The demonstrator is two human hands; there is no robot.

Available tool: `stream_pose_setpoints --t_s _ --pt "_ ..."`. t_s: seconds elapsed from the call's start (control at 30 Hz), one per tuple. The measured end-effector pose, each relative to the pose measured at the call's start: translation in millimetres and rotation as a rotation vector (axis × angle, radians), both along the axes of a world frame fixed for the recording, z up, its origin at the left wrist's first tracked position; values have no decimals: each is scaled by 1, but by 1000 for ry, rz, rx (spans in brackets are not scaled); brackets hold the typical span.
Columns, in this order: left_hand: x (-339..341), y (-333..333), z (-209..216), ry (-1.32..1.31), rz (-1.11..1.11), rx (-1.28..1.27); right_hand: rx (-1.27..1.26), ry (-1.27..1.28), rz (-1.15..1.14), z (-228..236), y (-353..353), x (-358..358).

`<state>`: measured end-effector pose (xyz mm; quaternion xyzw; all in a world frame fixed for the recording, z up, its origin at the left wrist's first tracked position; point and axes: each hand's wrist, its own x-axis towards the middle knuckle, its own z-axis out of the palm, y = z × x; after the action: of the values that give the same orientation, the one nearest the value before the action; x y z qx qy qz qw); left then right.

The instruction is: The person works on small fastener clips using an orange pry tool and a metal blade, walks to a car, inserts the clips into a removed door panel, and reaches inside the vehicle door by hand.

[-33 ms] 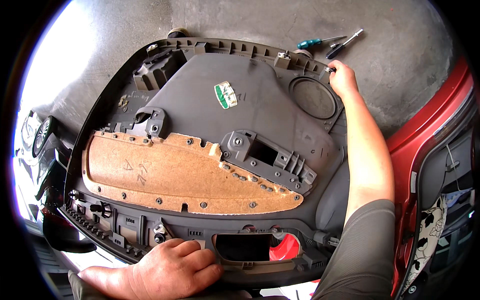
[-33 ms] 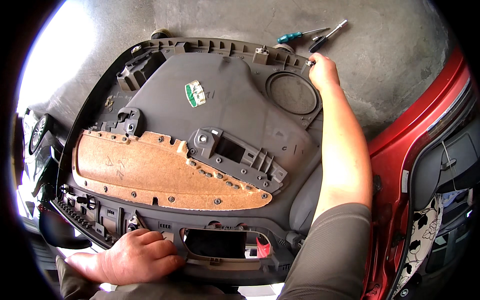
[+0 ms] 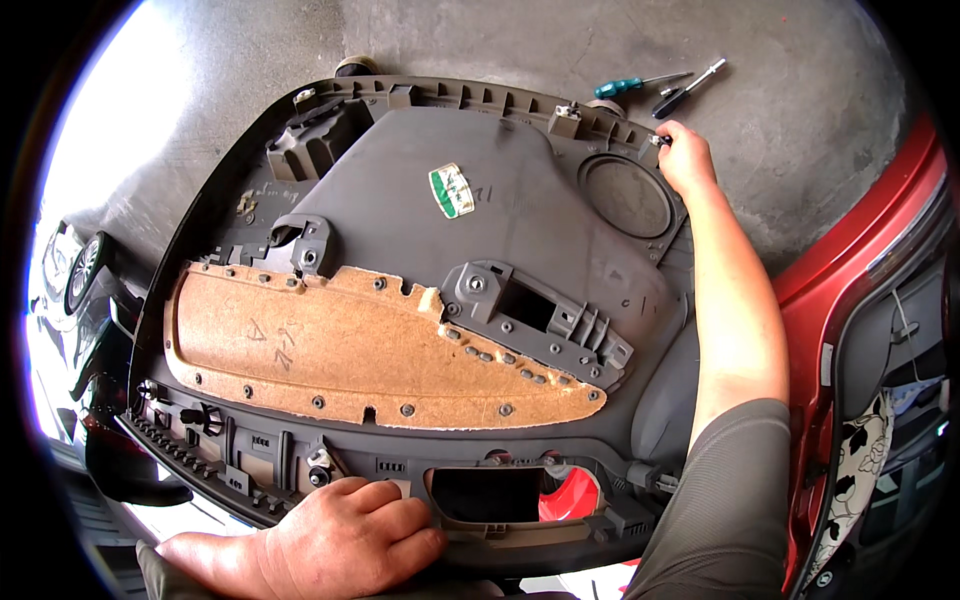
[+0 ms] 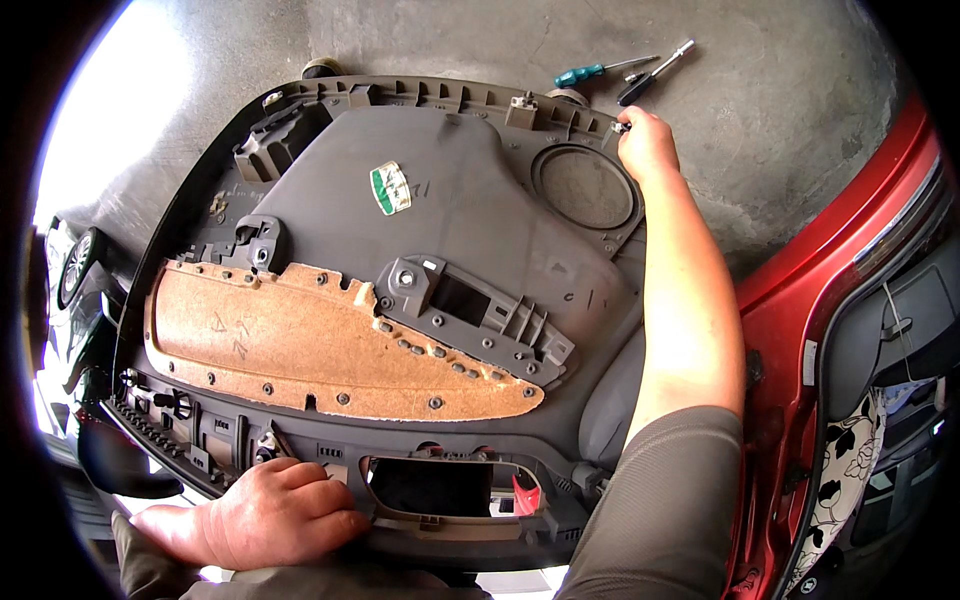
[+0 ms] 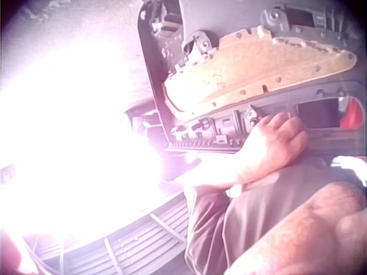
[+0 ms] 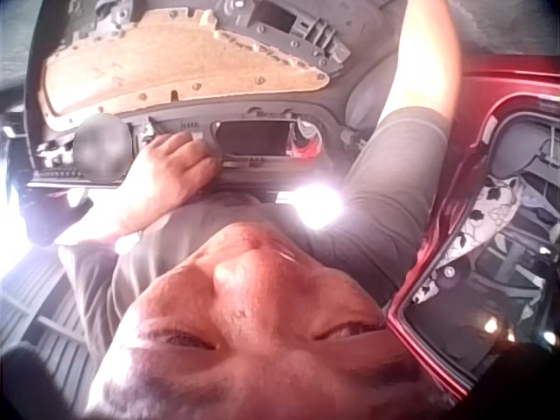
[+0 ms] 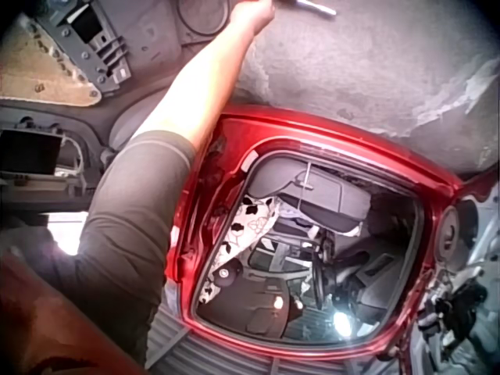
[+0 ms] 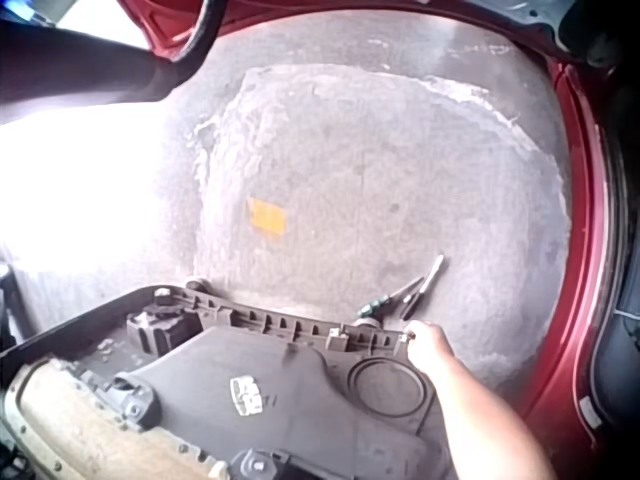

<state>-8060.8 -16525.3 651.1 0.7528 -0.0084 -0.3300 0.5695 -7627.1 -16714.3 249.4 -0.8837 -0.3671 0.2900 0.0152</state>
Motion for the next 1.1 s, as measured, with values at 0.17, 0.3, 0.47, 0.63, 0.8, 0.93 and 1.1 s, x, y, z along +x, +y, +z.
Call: stream_pose_setpoints --t_s 0.17,0.3,0.47,0.63,0.8,0.93,1.1 --pt "-1 0 1 -14 -2 21 19 74 -131 -3 -2 -5" --pt "1 1 0 -32 5 12 63 79 -207 -12 -11 4" --pt "1 0 0 -16 -9 19 145 132 -393 -34 -19 4" --pt "0 -1 1 4 -5 8 237 219 -547 -38 -27 1" --pt "1 0 2 32 -13 4 338 356 -773 -39 -20 -8" --pt "0 1 2 32 3 5 335 359 -802 -44 -20 -13" --pt "2 2 3 37 -21 -3 315 250 -751 -55 -26 -5"
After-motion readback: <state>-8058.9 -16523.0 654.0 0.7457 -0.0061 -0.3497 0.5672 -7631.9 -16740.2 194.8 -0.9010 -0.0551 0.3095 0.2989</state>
